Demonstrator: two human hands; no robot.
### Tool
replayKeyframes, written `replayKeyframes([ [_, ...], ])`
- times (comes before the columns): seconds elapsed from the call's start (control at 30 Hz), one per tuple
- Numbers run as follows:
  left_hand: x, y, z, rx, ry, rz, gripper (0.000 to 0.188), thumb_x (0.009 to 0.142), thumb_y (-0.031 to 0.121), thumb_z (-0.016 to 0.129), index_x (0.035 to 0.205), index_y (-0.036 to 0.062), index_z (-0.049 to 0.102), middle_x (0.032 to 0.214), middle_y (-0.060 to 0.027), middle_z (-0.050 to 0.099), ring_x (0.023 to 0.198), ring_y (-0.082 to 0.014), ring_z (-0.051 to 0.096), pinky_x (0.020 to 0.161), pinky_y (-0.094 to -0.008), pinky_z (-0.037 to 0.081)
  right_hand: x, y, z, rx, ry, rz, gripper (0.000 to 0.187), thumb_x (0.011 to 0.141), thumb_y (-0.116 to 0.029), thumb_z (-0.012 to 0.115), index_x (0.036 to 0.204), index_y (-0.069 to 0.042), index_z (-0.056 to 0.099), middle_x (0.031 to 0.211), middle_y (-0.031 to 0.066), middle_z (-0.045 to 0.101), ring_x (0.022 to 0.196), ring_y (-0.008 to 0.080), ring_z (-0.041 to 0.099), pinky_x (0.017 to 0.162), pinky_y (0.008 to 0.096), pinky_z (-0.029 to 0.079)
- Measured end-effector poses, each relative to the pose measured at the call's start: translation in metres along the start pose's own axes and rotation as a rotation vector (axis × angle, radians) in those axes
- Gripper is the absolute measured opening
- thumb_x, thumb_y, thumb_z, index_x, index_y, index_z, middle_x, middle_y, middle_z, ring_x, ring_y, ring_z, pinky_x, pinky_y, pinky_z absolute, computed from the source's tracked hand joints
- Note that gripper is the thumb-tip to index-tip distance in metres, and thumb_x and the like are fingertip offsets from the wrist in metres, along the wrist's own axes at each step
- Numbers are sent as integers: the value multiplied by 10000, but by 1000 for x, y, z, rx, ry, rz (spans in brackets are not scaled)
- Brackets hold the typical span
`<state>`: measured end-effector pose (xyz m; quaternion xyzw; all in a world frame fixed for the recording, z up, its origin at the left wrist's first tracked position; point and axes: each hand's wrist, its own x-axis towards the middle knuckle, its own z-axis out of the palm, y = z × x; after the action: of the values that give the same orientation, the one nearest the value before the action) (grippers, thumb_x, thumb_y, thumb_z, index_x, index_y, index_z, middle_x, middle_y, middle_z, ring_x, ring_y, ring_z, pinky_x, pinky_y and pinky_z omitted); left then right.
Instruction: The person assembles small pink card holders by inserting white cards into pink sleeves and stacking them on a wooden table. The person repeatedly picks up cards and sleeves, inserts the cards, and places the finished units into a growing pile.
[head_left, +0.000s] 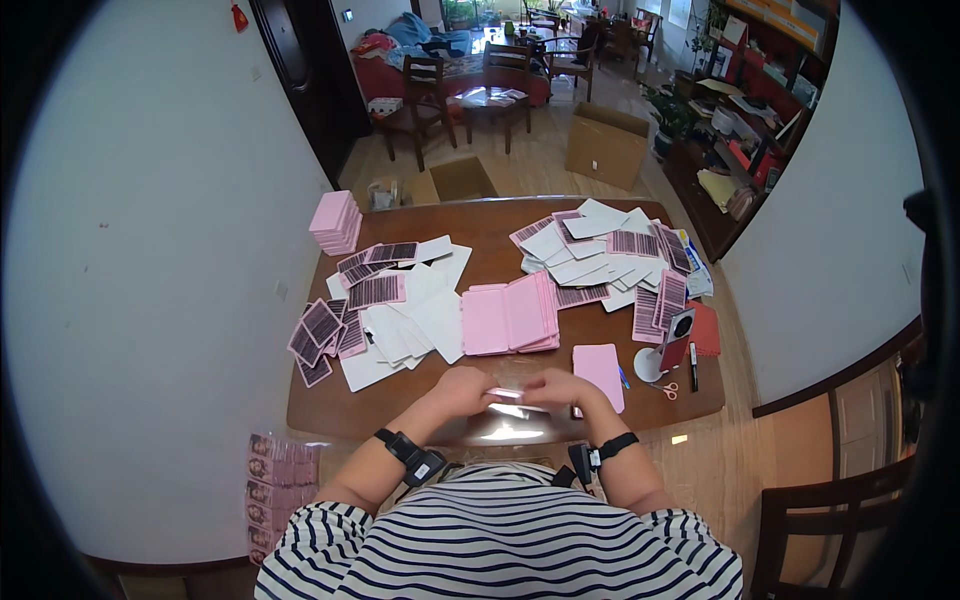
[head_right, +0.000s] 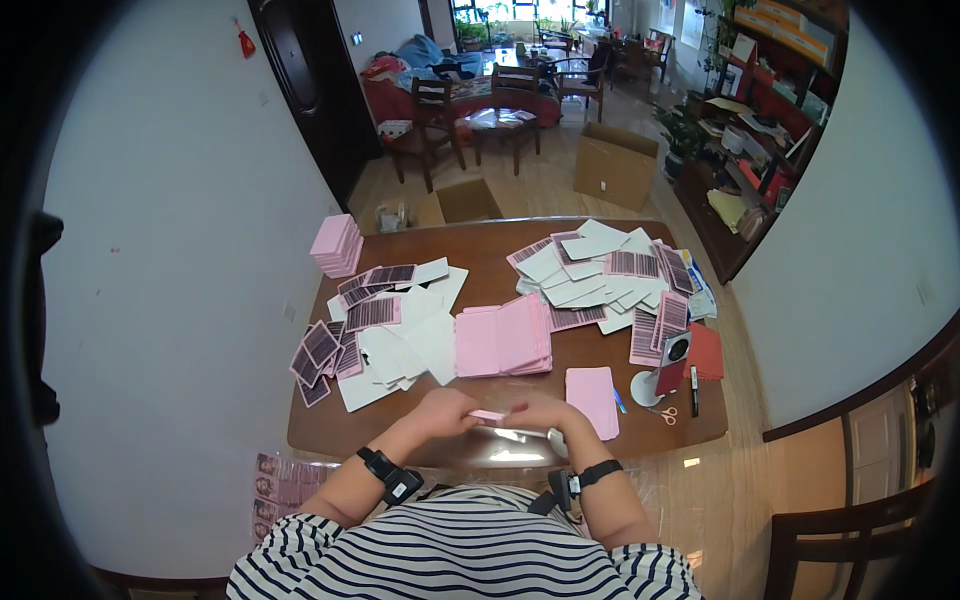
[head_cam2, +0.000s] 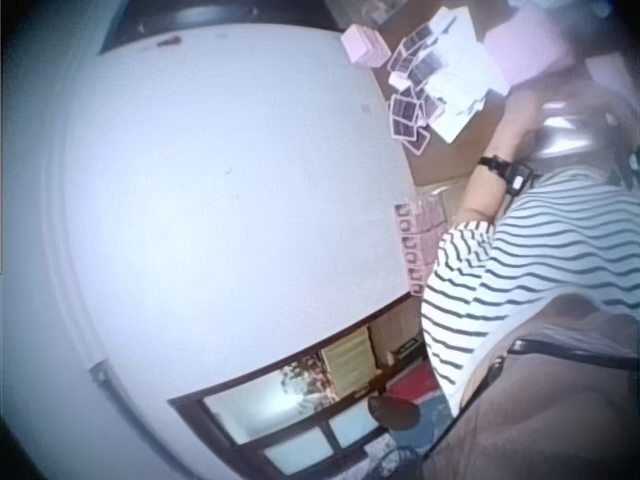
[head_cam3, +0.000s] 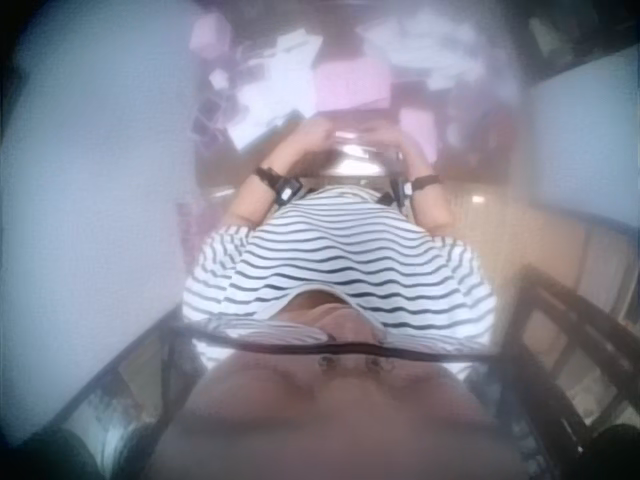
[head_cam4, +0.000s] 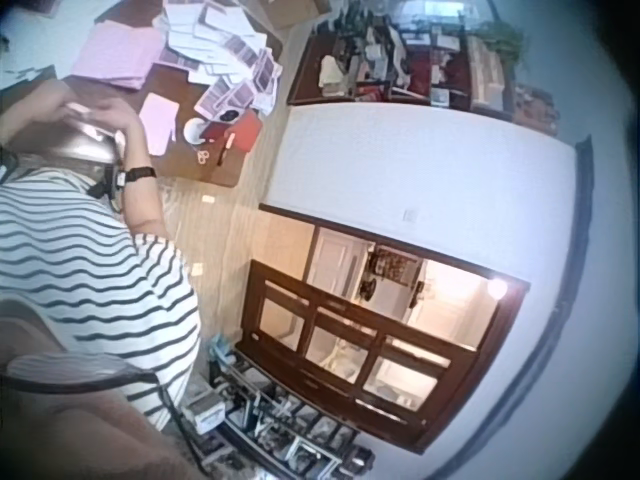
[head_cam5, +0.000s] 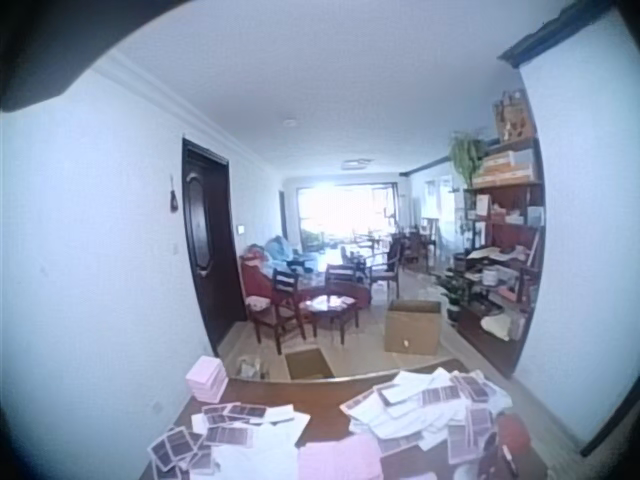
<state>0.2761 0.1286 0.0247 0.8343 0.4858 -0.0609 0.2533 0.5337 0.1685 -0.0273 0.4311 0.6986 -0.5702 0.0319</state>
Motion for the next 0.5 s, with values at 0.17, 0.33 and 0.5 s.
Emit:
replayKeyframes([
  [0.17, -16, -17, 27, -476, 506, -222, 307, 896, 398, 678, 966, 121, 788, 835, -178, 730, 771, -373, 702, 690, -452, 549, 14, -23, 26, 872, 823, -65, 941, 871, -272, 786, 1572, -70, 191, 1419, 126, 542, 1264, 279, 540, 979, 389, 487],
  [0.33, -16, -12, 31, -542, 441, -122, 310, 892, 396, 704, 961, 107, 790, 792, -135, 739, 723, -301, 717, 678, -405, 553, 40, -51, 56, 1084, 522, -120, 876, 858, -205, 804, 1533, -85, 259, 1327, 90, 570, 1158, 233, 599, 899, 403, 538],
  [0.5, -7, -42, 31, -1262, 225, 253, 727, 895, 407, 770, 1427, 32, 448, 1341, -110, 570, 1157, -185, 597, 929, -340, 516, 51, -63, 85, 1183, 334, -322, 699, 853, -57, 765, 1442, -46, 389, 1284, 84, 605, 1109, 211, 645, 879, 344, 564],
])
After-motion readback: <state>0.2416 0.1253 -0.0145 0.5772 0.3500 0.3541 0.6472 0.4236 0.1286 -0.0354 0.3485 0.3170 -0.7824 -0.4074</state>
